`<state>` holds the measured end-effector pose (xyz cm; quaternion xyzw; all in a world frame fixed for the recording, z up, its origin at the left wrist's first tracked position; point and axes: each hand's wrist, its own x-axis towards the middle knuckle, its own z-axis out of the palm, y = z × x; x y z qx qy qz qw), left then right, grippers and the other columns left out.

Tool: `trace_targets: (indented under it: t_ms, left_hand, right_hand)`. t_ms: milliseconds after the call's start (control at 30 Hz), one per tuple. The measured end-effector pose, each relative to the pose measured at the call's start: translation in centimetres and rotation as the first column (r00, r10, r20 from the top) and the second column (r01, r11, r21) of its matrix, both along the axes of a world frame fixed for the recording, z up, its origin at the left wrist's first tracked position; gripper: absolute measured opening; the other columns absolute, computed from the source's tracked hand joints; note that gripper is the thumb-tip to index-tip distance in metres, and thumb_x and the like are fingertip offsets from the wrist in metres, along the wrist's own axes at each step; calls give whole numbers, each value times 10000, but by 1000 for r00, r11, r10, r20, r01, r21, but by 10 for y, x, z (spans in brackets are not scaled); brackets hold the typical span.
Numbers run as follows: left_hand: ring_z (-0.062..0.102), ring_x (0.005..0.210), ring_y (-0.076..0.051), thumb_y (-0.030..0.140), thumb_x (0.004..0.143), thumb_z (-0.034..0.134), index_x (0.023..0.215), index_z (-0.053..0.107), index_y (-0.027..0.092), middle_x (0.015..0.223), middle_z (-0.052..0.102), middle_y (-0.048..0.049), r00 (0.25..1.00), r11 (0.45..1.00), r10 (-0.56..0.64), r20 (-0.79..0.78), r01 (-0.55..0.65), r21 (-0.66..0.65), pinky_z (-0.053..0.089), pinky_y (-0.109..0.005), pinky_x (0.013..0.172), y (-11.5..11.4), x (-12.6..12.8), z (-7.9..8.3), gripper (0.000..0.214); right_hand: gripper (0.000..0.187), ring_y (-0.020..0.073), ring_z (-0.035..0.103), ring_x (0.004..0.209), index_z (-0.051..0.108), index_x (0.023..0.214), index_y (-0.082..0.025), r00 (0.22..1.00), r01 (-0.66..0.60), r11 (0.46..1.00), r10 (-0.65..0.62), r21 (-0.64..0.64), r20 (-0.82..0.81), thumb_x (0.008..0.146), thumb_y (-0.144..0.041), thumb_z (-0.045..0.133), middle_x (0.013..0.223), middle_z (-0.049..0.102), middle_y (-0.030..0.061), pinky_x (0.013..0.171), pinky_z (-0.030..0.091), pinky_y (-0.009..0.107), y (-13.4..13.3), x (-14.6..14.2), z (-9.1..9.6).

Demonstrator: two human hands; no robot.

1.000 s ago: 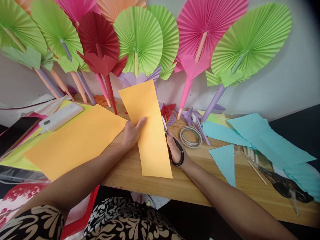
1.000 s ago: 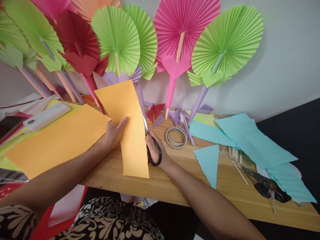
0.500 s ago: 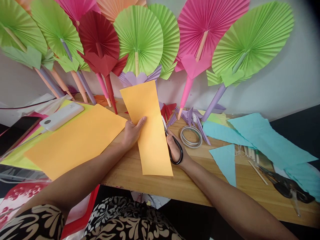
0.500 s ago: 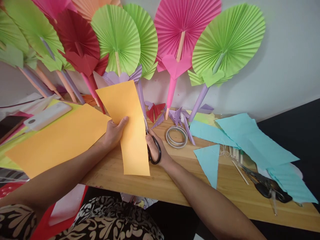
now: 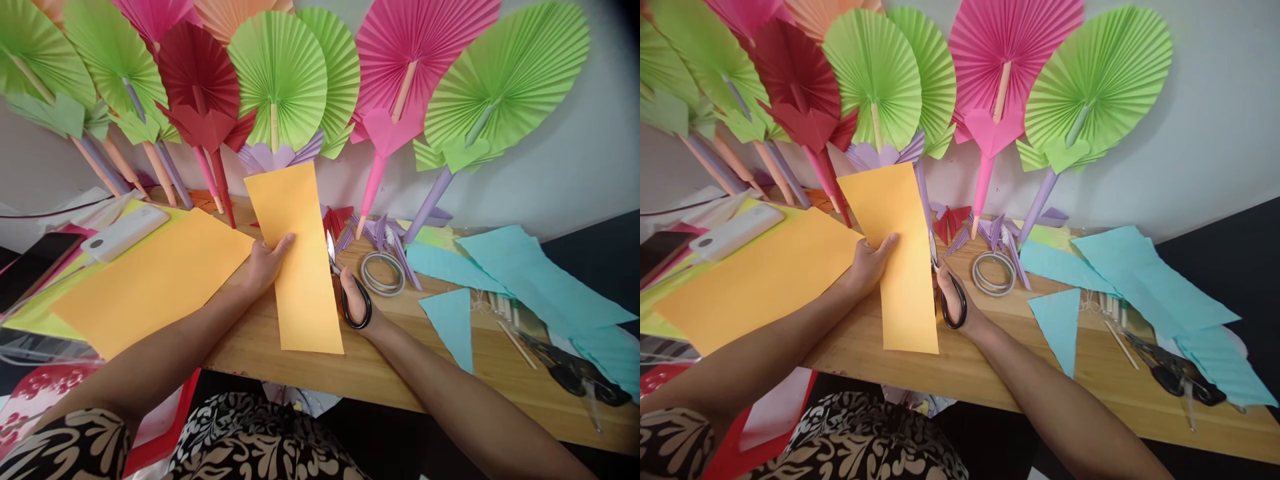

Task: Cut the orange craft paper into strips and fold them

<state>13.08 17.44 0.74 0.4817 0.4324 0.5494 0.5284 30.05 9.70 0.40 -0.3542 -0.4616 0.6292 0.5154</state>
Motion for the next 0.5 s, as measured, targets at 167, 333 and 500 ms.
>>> trace_targets:
  t_ms: [167,333,500]
  left_hand:
    - [758,919,-302,623,718,800,996,739,149,1064,787,-136,1000,1000,-24,1,24,-15,640,-376,759,1,0,-2,553]
    - [759,915,-301,607,737,791,1012,741,157,1070,787,-134,998,998,-56,-1,56,-24,639,-383,758,1,1,-2,530]
    - [762,895,-296,610,734,791,1007,742,155,1071,787,-141,998,997,-67,4,67,-42,642,-379,744,-1,1,1,533]
  right_hand:
    - [681,287,716,1081,641,1291,-297,997,74,997,-74,30,12,864,-804,488,1119,755,79,743,603,375,3,-1,-1]
    - [698,289,718,1074,639,1297,-290,994,95,995,-96,20,51,865,-810,466,1130,754,82,743,605,386,2,-1,1]
    - [786,302,725,1051,602,1361,-307,989,116,993,-113,-16,97,817,-857,466,1132,756,88,701,618,404,1,-1,5]
